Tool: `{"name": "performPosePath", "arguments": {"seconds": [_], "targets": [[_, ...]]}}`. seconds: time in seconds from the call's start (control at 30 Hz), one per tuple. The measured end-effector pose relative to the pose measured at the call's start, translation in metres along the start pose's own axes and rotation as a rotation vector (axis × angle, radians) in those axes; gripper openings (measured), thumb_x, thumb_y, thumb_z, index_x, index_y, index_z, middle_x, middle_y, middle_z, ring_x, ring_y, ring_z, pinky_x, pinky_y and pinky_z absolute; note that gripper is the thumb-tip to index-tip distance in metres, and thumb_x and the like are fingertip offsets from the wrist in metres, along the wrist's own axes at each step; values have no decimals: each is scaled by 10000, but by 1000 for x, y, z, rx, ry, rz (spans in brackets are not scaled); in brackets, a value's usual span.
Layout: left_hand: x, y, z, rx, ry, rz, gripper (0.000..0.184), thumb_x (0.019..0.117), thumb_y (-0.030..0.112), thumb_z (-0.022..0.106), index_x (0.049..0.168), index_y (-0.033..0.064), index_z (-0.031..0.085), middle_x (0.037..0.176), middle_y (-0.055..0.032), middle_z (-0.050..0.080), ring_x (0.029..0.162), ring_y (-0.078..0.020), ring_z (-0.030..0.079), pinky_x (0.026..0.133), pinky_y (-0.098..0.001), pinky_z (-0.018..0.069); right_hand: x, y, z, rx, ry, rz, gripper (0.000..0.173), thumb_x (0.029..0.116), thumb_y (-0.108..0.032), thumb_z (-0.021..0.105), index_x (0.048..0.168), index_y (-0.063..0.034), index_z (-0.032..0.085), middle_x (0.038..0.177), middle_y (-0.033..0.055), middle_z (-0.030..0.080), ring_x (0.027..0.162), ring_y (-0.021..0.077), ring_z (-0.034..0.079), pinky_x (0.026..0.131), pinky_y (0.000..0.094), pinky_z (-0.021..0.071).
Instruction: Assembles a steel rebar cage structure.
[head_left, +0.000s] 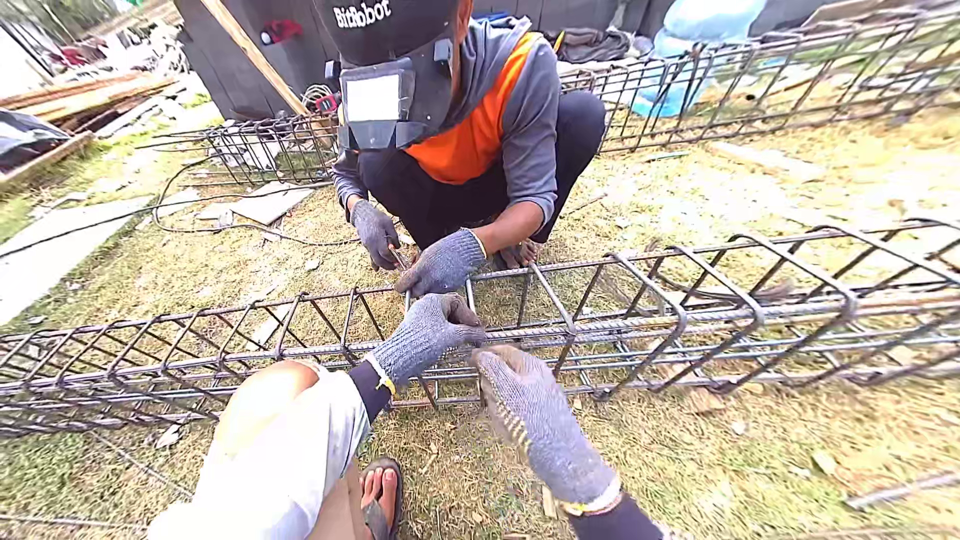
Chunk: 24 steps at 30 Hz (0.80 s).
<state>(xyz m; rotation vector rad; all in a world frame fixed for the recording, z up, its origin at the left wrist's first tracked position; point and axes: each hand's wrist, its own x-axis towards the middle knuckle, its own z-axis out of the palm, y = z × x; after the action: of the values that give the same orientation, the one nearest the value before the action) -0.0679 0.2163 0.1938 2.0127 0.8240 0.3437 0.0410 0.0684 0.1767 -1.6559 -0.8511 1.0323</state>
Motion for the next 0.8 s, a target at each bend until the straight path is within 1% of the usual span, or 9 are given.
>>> {"name": "performPosePath", "arguments": {"seconds": [0.07,0.13,0.2,0.33,0.4,0.47,0.53,0.63,0.8], "targets": [[2,-3,1,-17,-9,-11,132,865,222,817,904,106,766,839,-4,720,771,-118,662,732,-366,549,12,-11,-21,-227,-72,-43,315,1037,-343,564,1002,-94,754,742,60,652,621,184,603,599,433,528],[2,-2,2,-45,-13,-26,124,866,201,810,909,97,757,847,-12,718,776,-122,658,733,-366,546,28,-13,-41,-373,-119,-167,280,1031,-321,585,949,-126,768,778,36,683,698,169,637,666,446,543],[3,-3,0,-76,-14,-16,127,868,198,812,914,95,753,863,-10,719,796,-116,662,746,-348,551,48,-16,-57,-546,-151,-305,264,1015,-325,587,877,-174,753,726,-8,666,666,147,630,625,442,527],[1,-7,-2,-99,-51,-12,108,879,202,805,919,112,760,862,-2,708,762,-110,638,696,-311,532,72,-35,-76,-885,-214,-354,206,1001,-416,618,976,-301,787,835,-55,728,770,154,689,683,507,564],[0,-6,-4,-94,-63,-5,94,891,177,790,941,106,755,843,-17,702,728,-123,630,660,-314,523,87,-42,-78,-952,-239,-318,186,987,-436,642,1005,-327,792,896,-59,745,832,163,699,743,530,566],[-1,-8,-6,-99,-100,0,93,885,132,771,972,101,754,885,-19,711,767,-127,652,695,-320,552,101,-43,-77,-991,-207,-313,187,944,-499,680,966,-354,796,869,-66,748,811,170,703,711,556,560],[-2,-5,-4,-114,-107,-36,147,826,102,804,960,95,747,881,-25,725,781,-134,681,718,-332,588,110,-44,-72,-1059,-181,-315,230,896,-576,699,900,-363,785,817,-67,730,782,189,693,662,574,535],[-4,1,5,12,-16,-104,241,729,220,908,891,153,741,803,30,709,730,-102,660,685,-333,563,121,-51,-64,-1139,-226,-283,301,856,-636,710,880,-343,775,833,-41,726,823,223,688,707,597,517],[-9,0,15,137,121,-113,213,753,338,897,803,204,739,723,76,688,659,-66,640,635,-323,552,126,-37,-62,-1166,-180,-449,335,799,-689,724,853,-365,789,819,-54,732,838,223,692,764,585,534]]}}
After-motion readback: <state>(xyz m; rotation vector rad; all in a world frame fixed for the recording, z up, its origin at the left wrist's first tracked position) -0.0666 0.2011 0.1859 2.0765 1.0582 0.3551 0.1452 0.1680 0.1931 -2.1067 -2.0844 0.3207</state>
